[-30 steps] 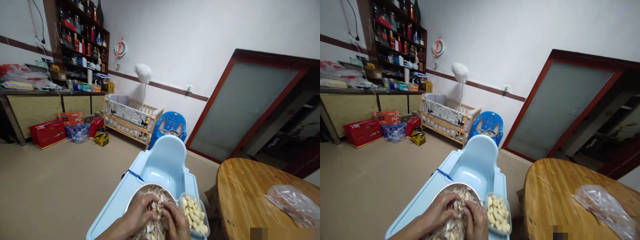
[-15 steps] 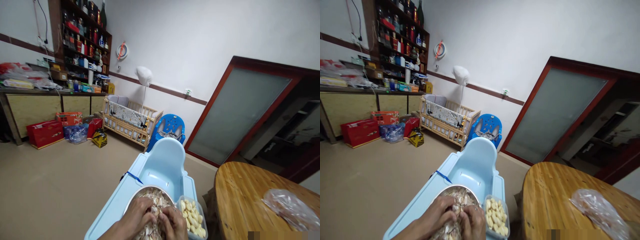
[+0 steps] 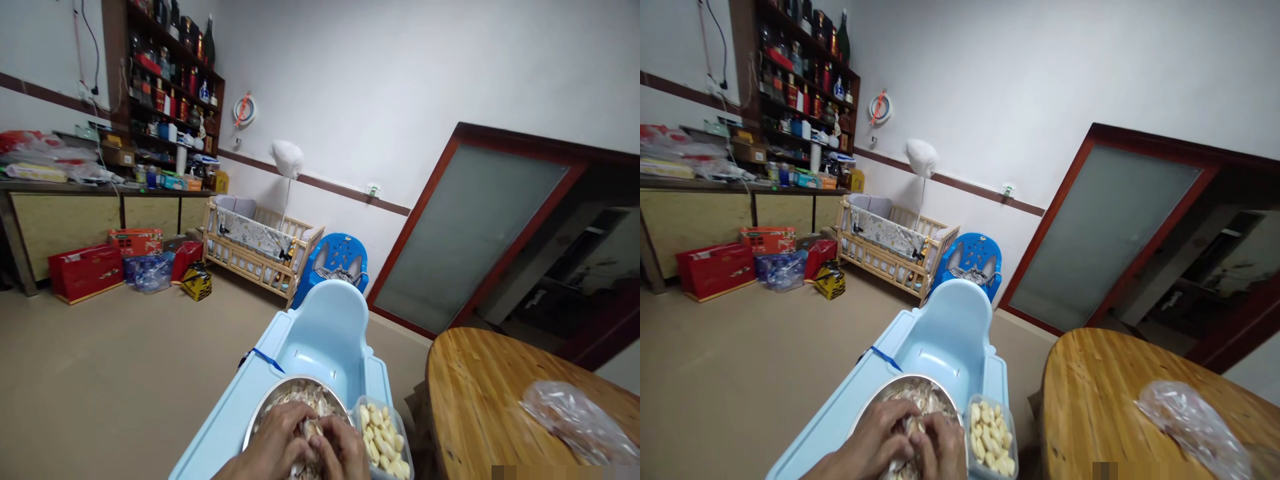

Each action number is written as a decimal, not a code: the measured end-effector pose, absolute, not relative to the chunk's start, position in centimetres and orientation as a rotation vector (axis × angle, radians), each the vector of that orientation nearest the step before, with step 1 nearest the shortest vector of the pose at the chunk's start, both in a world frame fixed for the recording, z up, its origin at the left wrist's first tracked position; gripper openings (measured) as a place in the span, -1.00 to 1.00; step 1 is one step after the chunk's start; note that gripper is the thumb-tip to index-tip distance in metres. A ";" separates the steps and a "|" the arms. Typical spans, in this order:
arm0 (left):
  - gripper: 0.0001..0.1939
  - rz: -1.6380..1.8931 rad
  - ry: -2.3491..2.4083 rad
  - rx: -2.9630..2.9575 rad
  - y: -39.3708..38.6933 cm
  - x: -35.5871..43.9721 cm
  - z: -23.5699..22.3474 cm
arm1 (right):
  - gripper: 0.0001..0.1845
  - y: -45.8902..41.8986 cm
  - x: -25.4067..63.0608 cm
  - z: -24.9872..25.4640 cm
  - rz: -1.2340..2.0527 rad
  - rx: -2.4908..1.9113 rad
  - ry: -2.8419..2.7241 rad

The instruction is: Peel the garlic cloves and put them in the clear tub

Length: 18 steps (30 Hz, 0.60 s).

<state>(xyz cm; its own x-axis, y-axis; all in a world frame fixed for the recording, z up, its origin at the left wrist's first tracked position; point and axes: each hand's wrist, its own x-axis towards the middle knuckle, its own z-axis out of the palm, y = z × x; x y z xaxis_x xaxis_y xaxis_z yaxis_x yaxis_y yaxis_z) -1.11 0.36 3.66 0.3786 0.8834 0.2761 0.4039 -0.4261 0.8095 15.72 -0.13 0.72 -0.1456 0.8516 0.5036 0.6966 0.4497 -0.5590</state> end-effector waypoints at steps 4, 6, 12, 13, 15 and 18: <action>-0.62 1.004 1.081 1.985 0.3 -0.9 3.8 | -0.79 -0.1 16.2 0.9 0.210 -1.251 -1.990; -0.63 1.016 1.080 1.983 0.3 -0.8 3.7 | -0.78 -0.2 16.3 1.0 0.183 -1.236 -2.025; -0.69 1.050 1.078 1.947 0.5 -0.7 3.2 | -0.70 0.1 16.3 0.4 0.074 -1.154 -2.064; -0.70 1.056 1.080 1.933 0.6 -0.7 3.1 | -0.67 0.2 16.2 0.3 0.062 -1.146 -2.035; -0.73 1.066 1.078 1.876 0.9 -0.7 2.8 | -0.60 0.4 16.0 0.0 0.063 -1.142 -1.973; -0.78 1.060 1.090 1.769 1.5 -0.8 2.6 | -0.56 0.4 15.7 -0.2 0.137 -1.153 -1.927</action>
<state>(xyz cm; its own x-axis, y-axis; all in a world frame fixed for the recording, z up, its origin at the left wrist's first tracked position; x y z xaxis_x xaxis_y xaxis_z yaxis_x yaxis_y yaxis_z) -0.77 1.51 2.57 0.2819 0.9278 0.2445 0.2704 -0.3213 0.9075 15.73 0.43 -0.20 -0.2008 0.7621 0.6156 0.6671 0.5665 -0.4838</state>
